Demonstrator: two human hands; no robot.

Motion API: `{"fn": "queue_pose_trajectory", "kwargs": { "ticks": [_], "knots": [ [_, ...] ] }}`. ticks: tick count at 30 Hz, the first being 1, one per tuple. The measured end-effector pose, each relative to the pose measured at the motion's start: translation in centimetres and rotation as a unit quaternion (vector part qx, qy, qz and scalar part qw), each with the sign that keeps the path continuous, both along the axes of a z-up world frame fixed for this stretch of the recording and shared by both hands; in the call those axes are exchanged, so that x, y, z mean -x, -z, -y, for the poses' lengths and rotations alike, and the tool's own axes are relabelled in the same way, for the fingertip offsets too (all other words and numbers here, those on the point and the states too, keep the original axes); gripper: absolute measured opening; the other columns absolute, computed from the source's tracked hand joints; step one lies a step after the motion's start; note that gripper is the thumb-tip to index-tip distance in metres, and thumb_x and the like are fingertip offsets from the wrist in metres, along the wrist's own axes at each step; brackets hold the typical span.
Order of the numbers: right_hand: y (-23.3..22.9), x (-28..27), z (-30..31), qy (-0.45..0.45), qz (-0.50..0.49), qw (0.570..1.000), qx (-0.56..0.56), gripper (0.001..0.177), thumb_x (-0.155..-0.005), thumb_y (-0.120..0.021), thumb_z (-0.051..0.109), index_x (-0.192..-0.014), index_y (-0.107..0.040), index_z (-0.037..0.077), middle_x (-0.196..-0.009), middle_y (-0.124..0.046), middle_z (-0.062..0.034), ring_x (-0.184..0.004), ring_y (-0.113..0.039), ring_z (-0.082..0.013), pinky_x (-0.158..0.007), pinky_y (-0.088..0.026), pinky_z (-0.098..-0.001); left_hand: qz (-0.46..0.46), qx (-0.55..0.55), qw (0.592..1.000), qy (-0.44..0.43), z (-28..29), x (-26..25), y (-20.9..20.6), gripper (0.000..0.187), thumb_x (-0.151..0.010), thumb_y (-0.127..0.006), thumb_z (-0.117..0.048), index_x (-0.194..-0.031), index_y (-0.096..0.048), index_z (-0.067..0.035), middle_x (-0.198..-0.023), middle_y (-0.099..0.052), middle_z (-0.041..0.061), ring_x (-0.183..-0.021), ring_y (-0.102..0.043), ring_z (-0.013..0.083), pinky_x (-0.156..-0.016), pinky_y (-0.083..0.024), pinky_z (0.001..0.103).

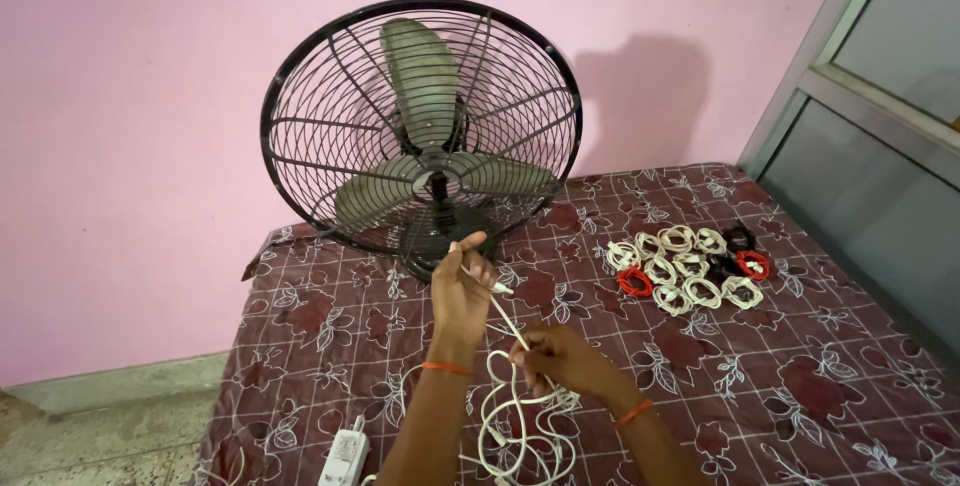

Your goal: The person coils white electrical cables into neat loops on a table. They repeatedly pick up sections of cable, wrap them into circular bundles, and place them on the table alongside previously coiled red and black cables.

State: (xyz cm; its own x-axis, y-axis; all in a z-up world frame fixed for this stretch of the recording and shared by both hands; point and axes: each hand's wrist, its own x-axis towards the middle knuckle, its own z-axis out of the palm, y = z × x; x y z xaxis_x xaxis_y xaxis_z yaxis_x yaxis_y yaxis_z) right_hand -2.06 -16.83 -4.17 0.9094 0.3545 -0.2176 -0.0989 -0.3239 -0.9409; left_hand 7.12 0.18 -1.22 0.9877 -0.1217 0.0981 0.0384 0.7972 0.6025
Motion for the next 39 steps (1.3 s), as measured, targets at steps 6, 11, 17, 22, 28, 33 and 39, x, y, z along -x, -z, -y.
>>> {"fn": "queue_pose_trajectory", "kwargs": {
  "ticks": [6,11,17,22,28,33,39],
  "knots": [
    [-0.3,0.1,1.4,-0.064,0.048,0.988,0.13,0.026,-0.1,-0.067,0.025,-0.095,-0.077,0.002,-0.077,-0.078,-0.0033,-0.067,-0.076,-0.0103,-0.065,-0.062,-0.0257,0.008,-0.022,0.999,0.026,0.4,-0.3,1.6,0.036,-0.109,-0.042,-0.019,-0.119,-0.065,0.007,-0.07,-0.054,0.002,-0.064,-0.052,0.0138,-0.062,-0.046,0.031],
    [-2.3,0.8,2.5,0.011,0.127,0.969,0.21,0.017,-0.09,-0.068,0.021,-0.1,-0.076,0.01,-0.073,-0.076,-0.0039,-0.059,-0.072,-0.0126,-0.059,-0.059,-0.0317,0.073,-0.262,0.962,0.018,0.6,-0.3,2.9,0.037,-0.11,-0.043,-0.021,-0.118,-0.068,0.005,-0.069,-0.058,0.001,-0.062,-0.05,0.0122,-0.057,-0.043,0.03],
    [-5.6,1.0,4.0,0.065,0.19,0.931,0.303,0.015,-0.091,-0.068,0.024,-0.095,-0.079,0.014,-0.066,-0.072,-0.0022,-0.051,-0.064,-0.0105,-0.051,-0.05,-0.029,0.148,-0.406,0.893,0.13,1.9,-1.0,4.9,0.032,-0.104,-0.041,-0.013,-0.116,-0.065,0.004,-0.086,-0.077,0.011,-0.074,-0.072,0.0149,-0.071,-0.06,0.028],
    [-7.8,1.3,6.5,0.086,0.246,0.919,0.295,0.016,-0.086,-0.076,0.031,-0.092,-0.081,0.017,-0.063,-0.071,-0.0006,-0.05,-0.056,-0.0121,-0.051,-0.043,-0.03,0.171,-0.479,0.822,0.257,3.3,0.3,4.5,0.042,-0.107,-0.044,-0.019,-0.106,-0.072,0.013,-0.083,-0.078,0.016,-0.064,-0.071,0.0166,-0.061,-0.058,0.031],
    [-7.8,2.3,8.7,0.134,0.296,0.907,0.267,0.019,-0.08,-0.08,0.032,-0.091,-0.083,0.017,-0.067,-0.072,-0.0005,-0.053,-0.058,-0.0115,-0.053,-0.047,-0.0298,0.129,-0.56,0.745,0.339,5.3,4.1,-0.2,0.072,-0.101,-0.021,-0.067,-0.114,-0.067,-0.012,-0.066,-0.07,0.009,-0.053,-0.061,0.0132,-0.05,-0.049,0.031],
    [-7.5,3.2,10.8,0.119,0.298,0.931,0.172,0.023,-0.081,-0.079,0.035,-0.091,-0.082,0.014,-0.073,-0.074,-0.0022,-0.06,-0.064,-0.0112,-0.057,-0.053,-0.0284,0.121,-0.56,0.739,0.354,6.6,6.6,-2.5,0.092,-0.09,-0.011,-0.081,-0.116,-0.062,-0.009,-0.056,-0.06,0.002,-0.047,-0.049,0.0094,-0.043,-0.039,0.028],
    [-6.4,2.7,11.9,0.084,0.394,0.895,0.192,0.019,-0.082,-0.078,0.032,-0.086,-0.081,0.013,-0.073,-0.073,0.001,-0.062,-0.064,-0.0113,-0.059,-0.052,-0.0272,0.172,-0.435,0.795,0.386,6.7,8.6,-2.7,0.088,-0.104,-0.027,-0.07,-0.108,-0.076,0.003,-0.046,-0.041,-0.005,-0.037,-0.036,0.0048,-0.035,-0.026,0.023]
  ]
}}
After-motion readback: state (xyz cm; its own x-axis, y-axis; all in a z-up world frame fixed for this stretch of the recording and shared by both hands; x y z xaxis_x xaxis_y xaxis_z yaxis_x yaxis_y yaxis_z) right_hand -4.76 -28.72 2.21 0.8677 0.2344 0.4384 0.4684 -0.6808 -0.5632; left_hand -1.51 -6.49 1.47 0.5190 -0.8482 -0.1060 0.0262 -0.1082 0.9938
